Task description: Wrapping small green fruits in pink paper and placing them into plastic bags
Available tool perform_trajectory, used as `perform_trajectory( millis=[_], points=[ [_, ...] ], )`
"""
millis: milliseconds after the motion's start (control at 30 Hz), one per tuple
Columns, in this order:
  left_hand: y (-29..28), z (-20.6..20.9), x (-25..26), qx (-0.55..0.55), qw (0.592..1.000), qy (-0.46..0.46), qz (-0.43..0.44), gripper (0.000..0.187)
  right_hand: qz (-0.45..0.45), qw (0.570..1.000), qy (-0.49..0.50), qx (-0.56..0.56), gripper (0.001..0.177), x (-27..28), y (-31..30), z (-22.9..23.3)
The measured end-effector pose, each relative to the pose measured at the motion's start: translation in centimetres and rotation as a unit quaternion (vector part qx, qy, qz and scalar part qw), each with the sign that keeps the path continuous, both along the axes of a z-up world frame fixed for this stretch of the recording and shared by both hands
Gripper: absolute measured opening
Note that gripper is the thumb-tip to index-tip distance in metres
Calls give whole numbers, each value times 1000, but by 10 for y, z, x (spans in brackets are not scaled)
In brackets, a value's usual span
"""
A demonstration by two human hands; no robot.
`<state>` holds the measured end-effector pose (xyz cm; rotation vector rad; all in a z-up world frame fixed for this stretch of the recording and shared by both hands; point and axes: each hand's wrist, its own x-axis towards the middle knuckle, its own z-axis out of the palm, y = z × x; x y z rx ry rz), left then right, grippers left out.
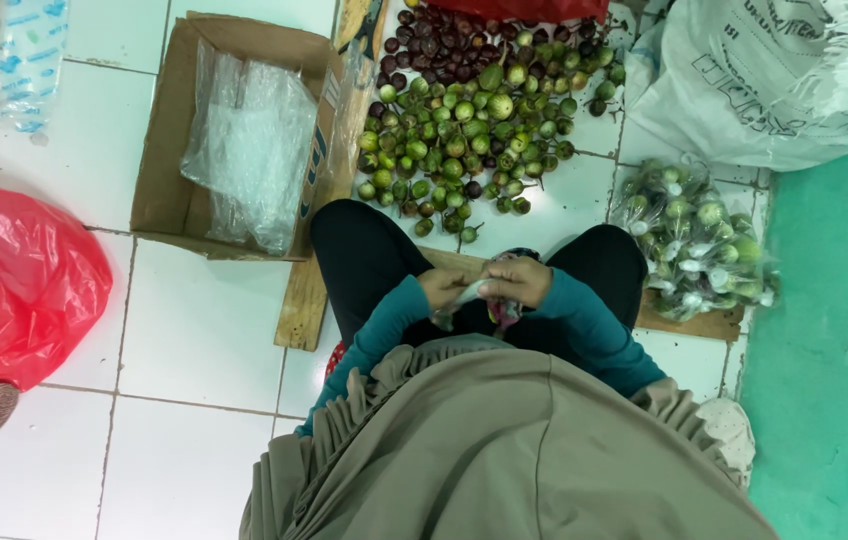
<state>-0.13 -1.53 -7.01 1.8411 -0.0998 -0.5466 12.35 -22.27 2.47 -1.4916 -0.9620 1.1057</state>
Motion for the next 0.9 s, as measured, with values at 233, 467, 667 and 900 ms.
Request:
perform_trajectory(
  millis=[233,467,667,900],
  points=[
    [6,-11,24,-119,990,9,77,53,-176,979,107,7,18,10,32,-87],
    [-8,25,18,-48,934,-152,320,24,-316,945,87,-23,21,-23,40,-95],
    [1,24,23,-40,920,-23,390,31,-299,952,-56,-45,38,-42,41,-56],
    [7,28,30,-9,918,108,381,16,-308,911,-270,-37,27,-46,48,-49]
  ],
)
